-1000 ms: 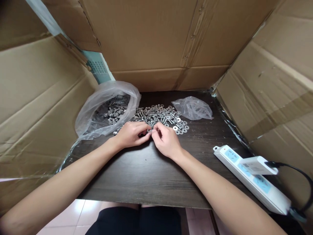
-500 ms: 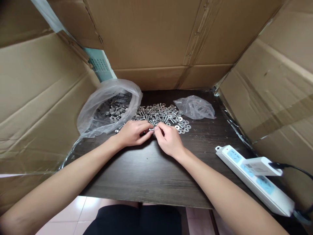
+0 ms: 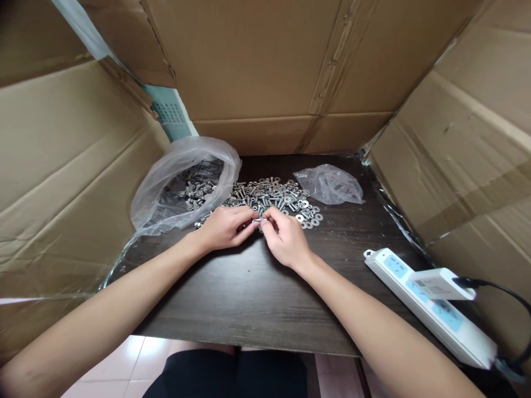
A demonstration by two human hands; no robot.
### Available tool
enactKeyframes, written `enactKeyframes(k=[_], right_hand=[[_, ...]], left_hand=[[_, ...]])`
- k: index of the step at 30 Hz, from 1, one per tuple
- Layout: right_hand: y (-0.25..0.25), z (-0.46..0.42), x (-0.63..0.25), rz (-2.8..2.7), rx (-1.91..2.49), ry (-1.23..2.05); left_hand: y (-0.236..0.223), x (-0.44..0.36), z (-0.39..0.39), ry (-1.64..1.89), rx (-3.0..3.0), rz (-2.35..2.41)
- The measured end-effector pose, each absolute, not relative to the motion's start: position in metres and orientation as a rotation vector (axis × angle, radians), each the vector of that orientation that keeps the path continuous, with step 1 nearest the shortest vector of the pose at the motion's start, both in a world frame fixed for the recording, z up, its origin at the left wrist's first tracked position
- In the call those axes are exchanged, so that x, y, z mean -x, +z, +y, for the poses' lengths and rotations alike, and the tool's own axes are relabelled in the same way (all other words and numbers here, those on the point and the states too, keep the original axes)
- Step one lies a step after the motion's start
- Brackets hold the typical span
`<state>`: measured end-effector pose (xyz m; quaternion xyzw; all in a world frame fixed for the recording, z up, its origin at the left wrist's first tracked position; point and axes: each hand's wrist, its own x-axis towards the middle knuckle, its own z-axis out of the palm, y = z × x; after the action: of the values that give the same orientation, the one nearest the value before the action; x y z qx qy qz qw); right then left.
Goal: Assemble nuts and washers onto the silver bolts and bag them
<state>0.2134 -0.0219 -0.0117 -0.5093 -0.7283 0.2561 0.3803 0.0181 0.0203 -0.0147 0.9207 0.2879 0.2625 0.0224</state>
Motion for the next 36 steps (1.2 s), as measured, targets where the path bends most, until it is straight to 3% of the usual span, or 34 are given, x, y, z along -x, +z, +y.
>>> enactKeyframes(k=[36], right_hand=[[-0.0123,-0.0215,-0.213,-1.88,1.269,0.603]], left_hand=[[-0.0169,-0.0177,0.0214,0.833,-2.849,0.875]])
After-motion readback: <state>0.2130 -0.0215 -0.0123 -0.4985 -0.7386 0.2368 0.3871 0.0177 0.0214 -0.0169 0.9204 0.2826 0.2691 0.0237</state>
